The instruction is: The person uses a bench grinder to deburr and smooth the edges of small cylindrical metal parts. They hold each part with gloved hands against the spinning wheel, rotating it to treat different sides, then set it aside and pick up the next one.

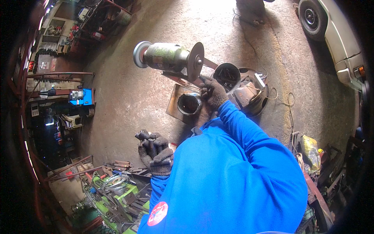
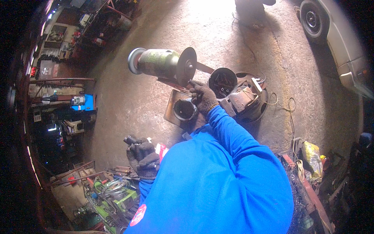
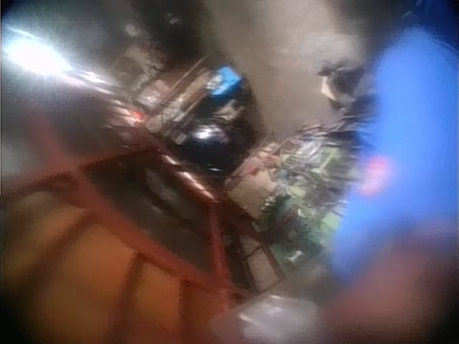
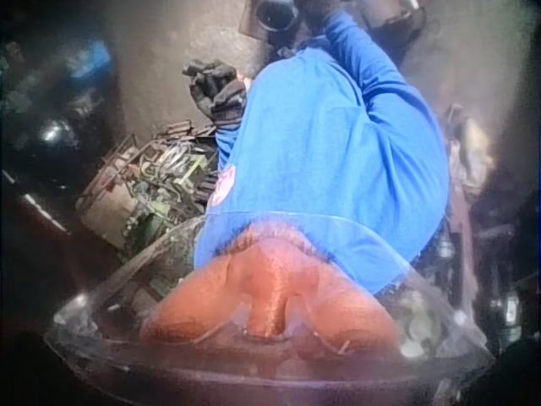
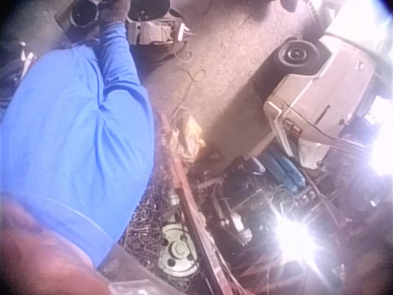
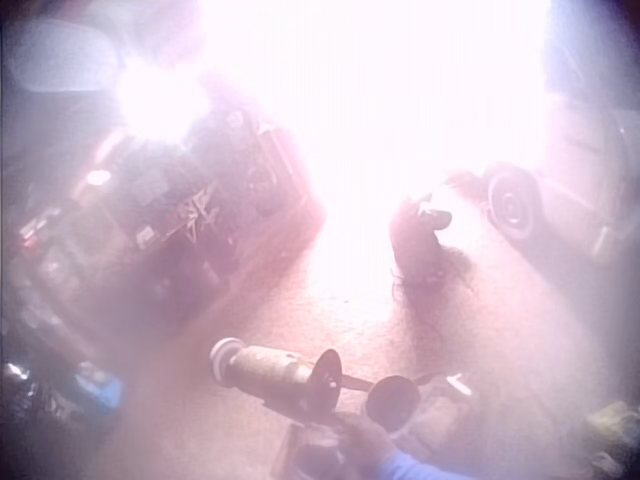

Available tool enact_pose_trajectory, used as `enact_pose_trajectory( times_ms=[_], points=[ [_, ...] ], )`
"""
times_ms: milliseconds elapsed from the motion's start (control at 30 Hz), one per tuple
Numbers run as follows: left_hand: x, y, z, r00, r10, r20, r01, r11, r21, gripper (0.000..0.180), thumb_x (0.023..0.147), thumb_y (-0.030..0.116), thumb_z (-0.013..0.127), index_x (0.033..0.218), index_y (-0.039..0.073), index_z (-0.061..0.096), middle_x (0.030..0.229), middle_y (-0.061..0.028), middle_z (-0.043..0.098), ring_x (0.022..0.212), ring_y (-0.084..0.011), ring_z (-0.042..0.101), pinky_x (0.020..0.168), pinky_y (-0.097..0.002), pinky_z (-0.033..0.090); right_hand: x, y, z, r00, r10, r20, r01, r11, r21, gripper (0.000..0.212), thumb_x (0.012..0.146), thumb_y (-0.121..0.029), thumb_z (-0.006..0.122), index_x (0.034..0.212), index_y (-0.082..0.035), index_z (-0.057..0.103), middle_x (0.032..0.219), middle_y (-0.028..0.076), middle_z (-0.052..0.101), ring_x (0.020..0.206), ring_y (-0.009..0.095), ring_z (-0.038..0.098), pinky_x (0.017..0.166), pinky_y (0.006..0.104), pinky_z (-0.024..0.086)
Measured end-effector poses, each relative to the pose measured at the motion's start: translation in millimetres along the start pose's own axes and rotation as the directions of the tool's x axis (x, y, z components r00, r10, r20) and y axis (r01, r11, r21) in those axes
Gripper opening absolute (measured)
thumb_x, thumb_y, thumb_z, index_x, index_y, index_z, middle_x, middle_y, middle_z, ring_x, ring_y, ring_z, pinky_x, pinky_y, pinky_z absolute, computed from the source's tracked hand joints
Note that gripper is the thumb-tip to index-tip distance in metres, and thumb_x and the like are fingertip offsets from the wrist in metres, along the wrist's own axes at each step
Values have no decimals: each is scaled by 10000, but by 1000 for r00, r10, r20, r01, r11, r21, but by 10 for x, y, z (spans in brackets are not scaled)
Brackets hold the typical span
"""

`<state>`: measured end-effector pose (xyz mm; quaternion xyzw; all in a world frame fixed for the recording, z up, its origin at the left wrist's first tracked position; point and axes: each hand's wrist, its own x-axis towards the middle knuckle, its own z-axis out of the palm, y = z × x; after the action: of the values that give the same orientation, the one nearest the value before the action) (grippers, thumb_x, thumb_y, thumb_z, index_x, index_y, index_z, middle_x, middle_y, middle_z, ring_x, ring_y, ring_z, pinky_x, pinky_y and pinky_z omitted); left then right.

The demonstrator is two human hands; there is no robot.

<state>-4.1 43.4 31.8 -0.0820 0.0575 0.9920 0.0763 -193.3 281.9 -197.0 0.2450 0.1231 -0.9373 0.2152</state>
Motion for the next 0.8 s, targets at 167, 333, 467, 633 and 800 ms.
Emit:
enact_pose_trajectory(
  times_ms=[167, 333, 467, 633, 800],
  points=[
    [-7, 15, 1, 1000, -5, -16, 5, 1000, -1, 430, 1121, 360, 603, 1513, 204, 691, 1464, -159, 658, 1303, -281, 624, 622, -261, 592, -64, -17, 97, 998, -43, -49, 34, 986, -165, 424, 1050, -90, 667, 1474, -94, 657, 1006, 65, 700, 702, 106, 603, 586, 224, 533],
    [12, 64, -50, 1000, -29, 6, 28, 1000, 13, 439, 1123, 365, 598, 1519, 196, 684, 1497, -169, 653, 1307, -292, 625, 626, -275, 595, 157, 12, 95, 982, -157, -108, 97, 899, -427, 465, 992, -76, 707, 1453, -28, 673, 1037, 98, 782, 708, 140, 684, 579, 299, 553],
    [16, 41, -13, 1000, -21, 5, 21, 1000, 13, 453, 1128, 377, 586, 1537, 201, 673, 1521, -174, 644, 1318, -299, 621, 642, -280, 595, 235, -53, 123, 963, -251, -94, 121, 720, -683, 439, 938, -65, 767, 1376, -37, 748, 966, 99, 806, 672, 150, 717, 581, 324, 586],
    [23, 50, -6, 999, -33, 8, 33, 999, 14, 459, 1129, 381, 583, 1546, 206, 669, 1522, -175, 644, 1323, -300, 620, 651, -281, 596, 248, -70, 155, 959, -261, -106, 100, 668, -737, 418, 926, -68, 775, 1344, -59, 779, 916, 96, 800, 663, 148, 721, 567, 319, 581],
    [39, 36, -18, 998, -47, 35, 47, 999, 2, 463, 1129, 383, 583, 1550, 209, 666, 1521, -176, 645, 1327, -300, 618, 658, -282, 597, 256, -56, 125, 962, -246, -118, 90, 693, -715, 387, 945, -84, 739, 1328, -57, 791, 901, 87, 796, 629, 148, 700, 556, 322, 570]
  ],
)
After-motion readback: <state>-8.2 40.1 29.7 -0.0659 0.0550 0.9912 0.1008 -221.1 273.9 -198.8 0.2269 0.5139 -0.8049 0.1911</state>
